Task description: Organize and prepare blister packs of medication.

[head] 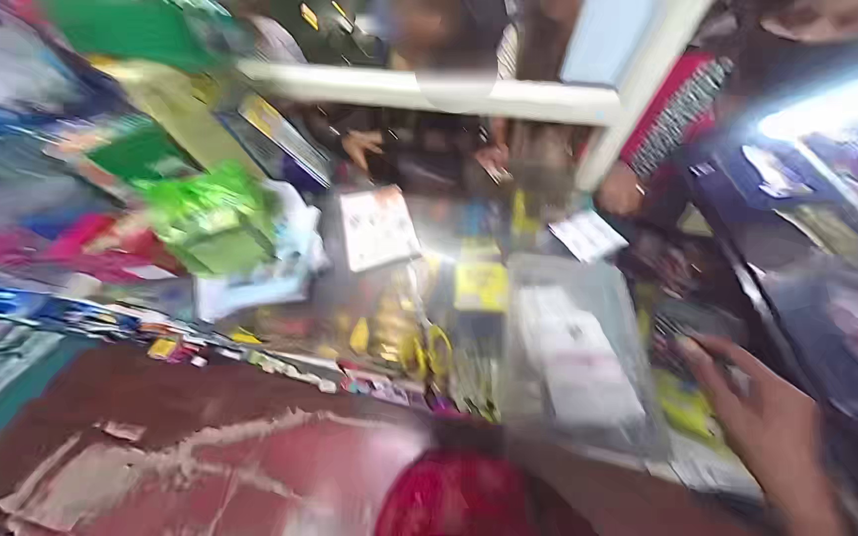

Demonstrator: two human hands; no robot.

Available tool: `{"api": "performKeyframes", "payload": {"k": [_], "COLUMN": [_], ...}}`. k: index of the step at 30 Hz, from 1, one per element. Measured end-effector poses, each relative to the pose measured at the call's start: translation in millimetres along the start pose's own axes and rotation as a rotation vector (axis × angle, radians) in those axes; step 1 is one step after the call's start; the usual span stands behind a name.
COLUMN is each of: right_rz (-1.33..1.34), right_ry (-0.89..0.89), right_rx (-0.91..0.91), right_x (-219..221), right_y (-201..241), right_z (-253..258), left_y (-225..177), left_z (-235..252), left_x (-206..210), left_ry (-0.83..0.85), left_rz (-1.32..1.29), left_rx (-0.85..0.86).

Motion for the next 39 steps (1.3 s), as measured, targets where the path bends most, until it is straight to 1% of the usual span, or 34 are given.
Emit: {"api": "performKeyframes", "payload": {"k": [1,2,3,4,5,6,8,9,10,11,12,13,15,18,21,23,26,28,31,33,39], "right_rz": [0.015,0.082,0.163,0.250,0.331,0.390,0.478,0.517,0.559,0.594,0.622,0.639,0.640,0.675,0.737,0.745,0.704,0.659,0.658,0.668,0.630], "right_ry": [0.048,0.111,0.188,0.267,0.331,0.355,0.404,0.442,0.476,0.496,0.508,0.516,0.540,0.491,0.372,0.325,0.283,0.226,0.182,0.172,0.167], "right_rx": [0.056,0.090,0.118,0.148,0.183,0.212,0.235,0.231,0.220,0.204,0.190,0.172,0.129,0.061,0.105,0.208,0.383,0.423,0.492,0.511,0.456], "right_x": [5,17,25,34,44,52,62,66,70,74,77,79,79,77,78,73,56,46,36,33,32], "right_y": [-6,-7,-6,-2,5,12,24,29,33,38,42,45,50,57,45,28,0,-18,-37,-40,-38], "right_z": [-4,-1,-4,-12,-19,-26,-35,-38,-41,-43,-45,-45,-44,-40,-40,-37,-33,-32,-32,-35,-34], "left_y": [-19,-46,-75,-98,-105,-100,-82,-76,-72,-69,-66,-63,-59,-55,-65,-81,-110,-131,-149,-153,-145], "left_z": [50,112,137,130,109,83,40,26,17,14,14,14,12,8,1,-5,-16,-21,-25,-27,-24], "left_x": [21,40,69,100,133,165,212,223,229,230,228,225,218,213,213,220,241,253,267,272,274], "left_ry": [0.180,0.537,0.661,0.705,0.742,0.789,0.908,0.902,0.848,0.787,0.743,0.728,0.688,0.616,0.617,0.690,0.866,0.987,1.115,1.149,1.164], "left_rz": [-0.153,-0.266,-0.423,-0.544,-0.658,-0.758,-0.871,-0.906,-0.943,-0.987,-1.034,-1.069,-1.106,-1.157,-1.205,-1.232,-1.319,-1.408,-1.467,-1.461,-1.420], "left_rx": [0.248,0.419,0.463,0.432,0.360,0.224,-0.159,-0.358,-0.504,-0.593,-0.647,-0.661,-0.655,-0.641,-0.597,-0.571,-0.557,-0.542,-0.510,-0.514,-0.499]}}
Point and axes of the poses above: each hand's wrist, its own z-axis towards the middle knuckle, its own x-axis out of the palm, y = z × x, the point moved 5 cm from there along z, towards the middle knuckle, and after that the axes turned 9 degrees about -z, right-handed, at the moved point
